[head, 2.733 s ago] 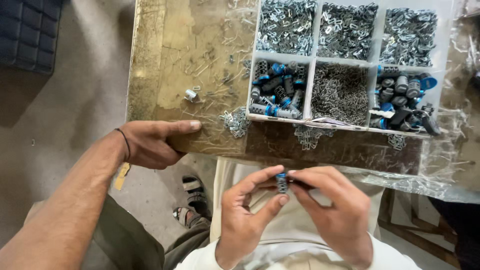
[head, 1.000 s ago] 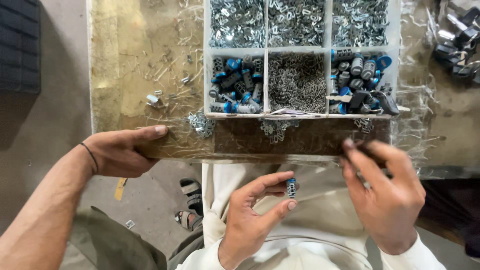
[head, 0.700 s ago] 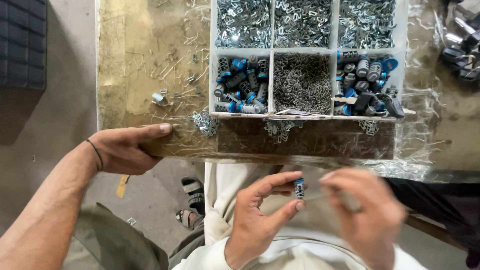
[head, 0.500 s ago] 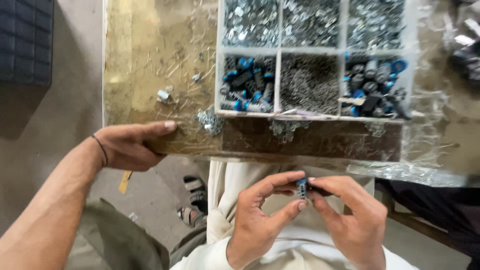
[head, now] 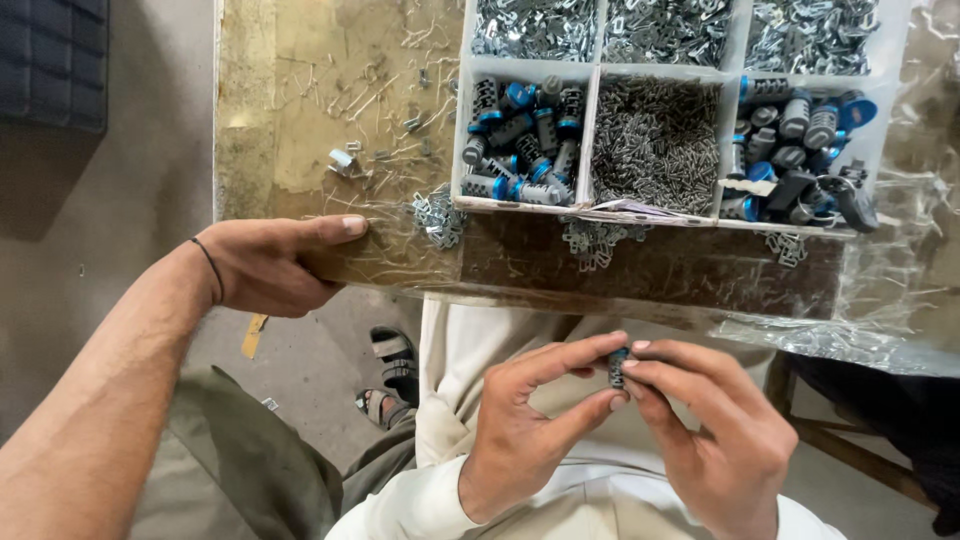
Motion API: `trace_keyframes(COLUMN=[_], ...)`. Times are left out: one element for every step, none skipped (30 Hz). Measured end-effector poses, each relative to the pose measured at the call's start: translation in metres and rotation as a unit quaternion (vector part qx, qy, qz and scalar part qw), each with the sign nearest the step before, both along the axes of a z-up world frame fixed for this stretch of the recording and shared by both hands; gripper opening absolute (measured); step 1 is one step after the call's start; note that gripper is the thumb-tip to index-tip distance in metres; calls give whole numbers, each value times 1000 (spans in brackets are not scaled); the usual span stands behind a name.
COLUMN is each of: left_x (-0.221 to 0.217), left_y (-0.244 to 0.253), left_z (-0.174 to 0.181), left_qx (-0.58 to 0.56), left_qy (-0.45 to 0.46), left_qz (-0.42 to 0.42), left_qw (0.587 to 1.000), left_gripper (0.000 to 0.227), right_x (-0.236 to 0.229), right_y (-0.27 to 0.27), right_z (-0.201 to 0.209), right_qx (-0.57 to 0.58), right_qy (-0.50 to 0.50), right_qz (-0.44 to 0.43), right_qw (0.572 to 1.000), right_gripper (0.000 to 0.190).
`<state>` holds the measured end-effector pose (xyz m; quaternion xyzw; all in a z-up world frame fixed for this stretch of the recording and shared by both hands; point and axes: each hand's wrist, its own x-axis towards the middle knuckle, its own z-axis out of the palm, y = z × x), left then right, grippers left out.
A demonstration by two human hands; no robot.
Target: The person repeatedly picks small metal clips from a compartmentalized tray and attaches them to cylindrical blue-and-silver components. The person handles the components one at a time, placing the clips onto the cylinders and then setting the assembled units aside on the table.
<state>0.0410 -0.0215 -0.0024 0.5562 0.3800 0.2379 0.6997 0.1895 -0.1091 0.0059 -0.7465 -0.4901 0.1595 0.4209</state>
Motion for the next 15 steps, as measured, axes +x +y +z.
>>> trace_keyframes(left_x=[0,0,0,-1,-3,-5,-7,-8,-9,-9,-9,-10,-11,-12,-14], left_y=[1,1,3,5,5,5,4,4,4,4,5,5,5,6,6], left_z=[0,1,1,-1,-2,-3,-5,-6,-6,-7,-7,-6,-5,-5,-5], left_qx=[0,1,3,-5,-17,-28,-31,-33,-33,-56,-78,-99,-75,-51,-31], left_qy=[-8,-16,-24,-27,-29,-30,-33,-37,-42,-43,-43,-44,-37,-31,-23], left_qz=[1,1,4,5,7,9,18,26,34,41,48,56,54,53,55], left_qw=[1000,1000,1000,1000,999,999,999,998,998,997,995,993,995,997,998], left_gripper=[46,45,44,45,47,48,47,47,46,47,47,47,47,47,47], right_x=[-1,-1,0,1,2,4,6,9,13,14,14,14,14,13,12], right_y=[0,0,2,7,12,18,22,28,33,38,43,45,46,47,47], right_z=[3,6,9,9,8,7,6,4,3,2,1,1,3,5,6], right_qx=[-2,-4,-5,9,19,19,19,10,2,1,0,0,7,15,19], right_qy=[3,7,11,-37,-81,-116,-150,-174,-199,-206,-213,-220,-217,-214,-210], right_qz=[-3,-6,-7,-8,-9,1,8,24,39,49,59,69,60,50,45], right_qw=[1000,1000,1000,999,996,993,989,984,979,977,975,973,974,975,977], right_gripper=[18,19,21,22,23,25,27,30,33,33,33,34,32,30,29])
